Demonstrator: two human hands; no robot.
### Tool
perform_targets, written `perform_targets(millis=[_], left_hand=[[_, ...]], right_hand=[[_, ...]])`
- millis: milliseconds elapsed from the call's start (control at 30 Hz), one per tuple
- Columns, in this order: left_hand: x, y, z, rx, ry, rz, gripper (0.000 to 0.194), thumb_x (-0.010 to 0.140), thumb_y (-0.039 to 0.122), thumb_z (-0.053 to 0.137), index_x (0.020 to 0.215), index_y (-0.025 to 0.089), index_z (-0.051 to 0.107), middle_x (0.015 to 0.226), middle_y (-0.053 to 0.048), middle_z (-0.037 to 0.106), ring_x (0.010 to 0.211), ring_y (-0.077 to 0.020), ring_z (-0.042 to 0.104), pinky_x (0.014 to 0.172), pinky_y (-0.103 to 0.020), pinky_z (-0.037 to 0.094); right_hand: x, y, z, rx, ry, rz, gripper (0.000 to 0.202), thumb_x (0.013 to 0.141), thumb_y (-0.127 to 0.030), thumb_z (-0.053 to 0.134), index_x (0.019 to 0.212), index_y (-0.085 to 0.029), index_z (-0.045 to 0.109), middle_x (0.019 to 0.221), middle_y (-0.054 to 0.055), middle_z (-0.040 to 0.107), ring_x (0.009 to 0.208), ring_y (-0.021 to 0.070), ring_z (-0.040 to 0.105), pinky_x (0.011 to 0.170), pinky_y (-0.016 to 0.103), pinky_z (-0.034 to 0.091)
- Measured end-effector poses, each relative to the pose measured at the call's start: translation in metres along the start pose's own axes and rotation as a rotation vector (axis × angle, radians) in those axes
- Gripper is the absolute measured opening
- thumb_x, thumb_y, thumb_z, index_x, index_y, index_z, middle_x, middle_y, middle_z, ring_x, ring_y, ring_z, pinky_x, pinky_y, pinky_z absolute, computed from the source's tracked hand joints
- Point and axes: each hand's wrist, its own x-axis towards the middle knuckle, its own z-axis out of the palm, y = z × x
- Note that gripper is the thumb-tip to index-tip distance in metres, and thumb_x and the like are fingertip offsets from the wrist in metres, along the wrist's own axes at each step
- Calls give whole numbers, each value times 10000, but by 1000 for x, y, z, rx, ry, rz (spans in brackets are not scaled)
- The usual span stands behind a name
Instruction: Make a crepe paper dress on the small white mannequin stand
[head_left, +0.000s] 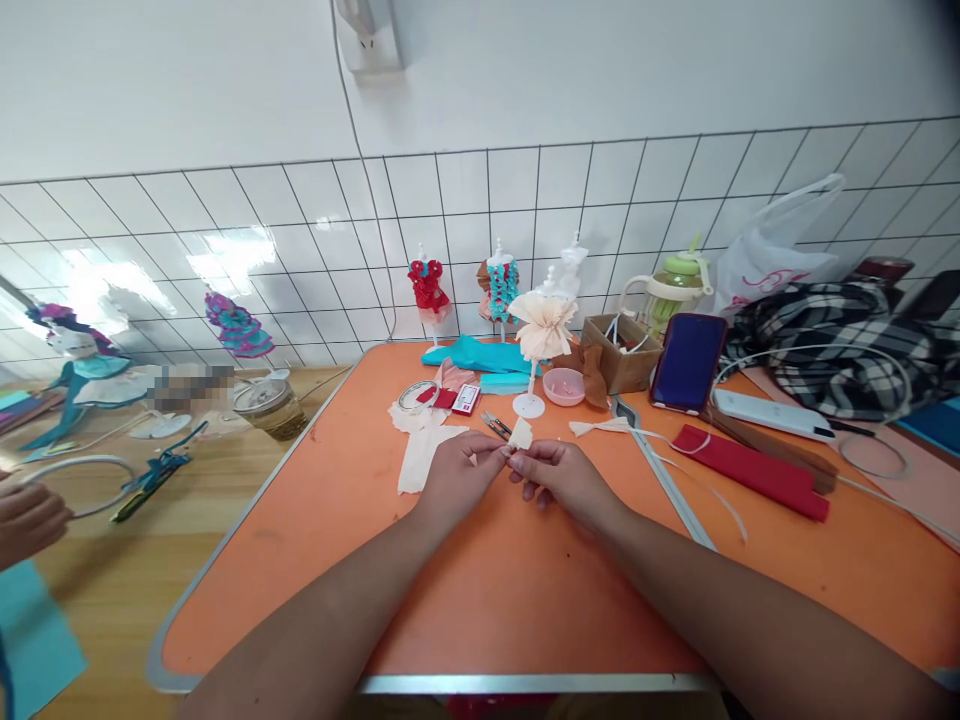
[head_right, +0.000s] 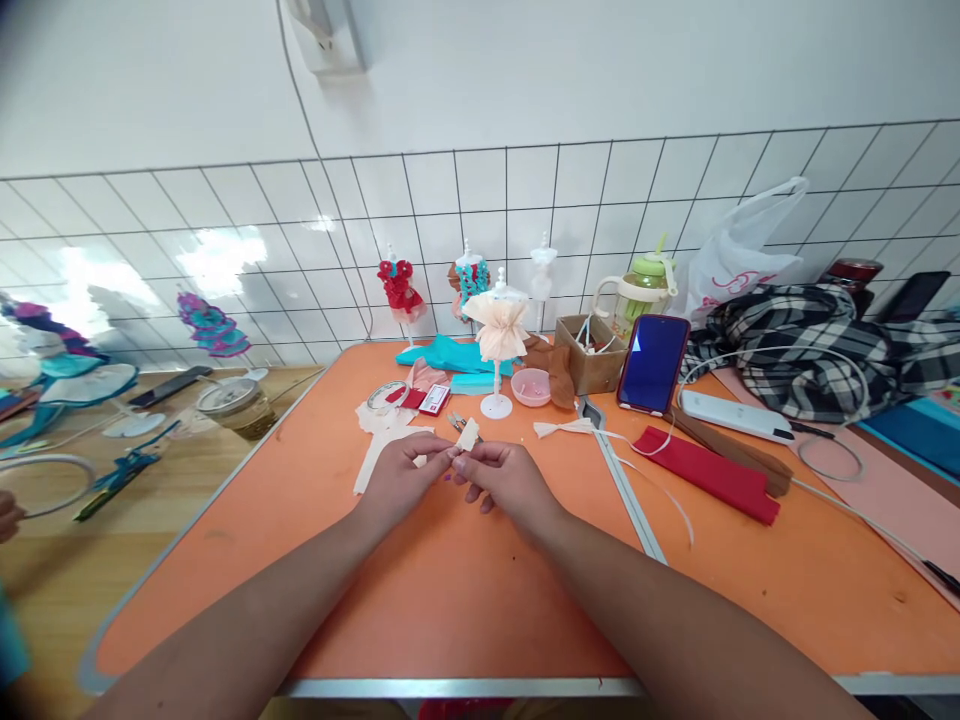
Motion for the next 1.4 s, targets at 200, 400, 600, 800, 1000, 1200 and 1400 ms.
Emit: perform_targets(millis=[200,400,600,800,1000,1200,1400], left_hand=[[-1,-2,-1,41,-11,69,214,826,306,556,759,209,735,726,-9,656,683,-138,593,627,-242,463],[-2,-2,-3,144,-53,189,243,870,295,512,793,221,730,733,-12,630,705,-138,582,613,-237,443],[-1,0,-9,283,-96,335,269,911,286,463,821,224,709,800,-23,638,779,-146,580,703,-258,441],[1,-3,-6,269,-62,318,263,907,303,461,816,218,692,818,-31,664,802,-161,599,765,-285,469],[1,-12,-7,268,89,415,249,921,273,425,899,209,665,896,-53,671,875,-171,598,810,-299,473],[-5,-5,-20,491,-226,758,295,902,207,392,989,270,666,959,-32,694,959,-183,575,1019,-389,353],[-2,-3,-15,547,-489,835,330,885,140,376,1018,262,652,932,-36,695,947,-203,538,906,-362,399]], right_hand=[[0,3,0,90,17,46,340,679,-478,715,788,-163,652,713,2,611,523,69,530,434,173,424],[0,8,1,255,10,98,338,647,-447,752,793,-168,629,679,-25,573,487,57,506,462,199,476],[-1,10,2,349,23,99,304,660,-418,749,765,-169,607,676,-36,571,470,53,509,467,211,499],[-1,11,2,311,10,127,289,669,-404,751,792,-167,637,683,-19,593,512,65,537,463,192,488],[1,13,-1,431,-121,204,304,647,-322,785,887,-182,660,820,13,653,669,80,603,528,161,497],[15,12,-34,57,-443,238,224,607,-255,768,795,-157,694,723,4,663,616,112,598,522,211,481],[19,-7,-56,-554,-448,-110,148,709,-290,666,794,-190,735,749,-5,694,678,131,593,618,227,444]])
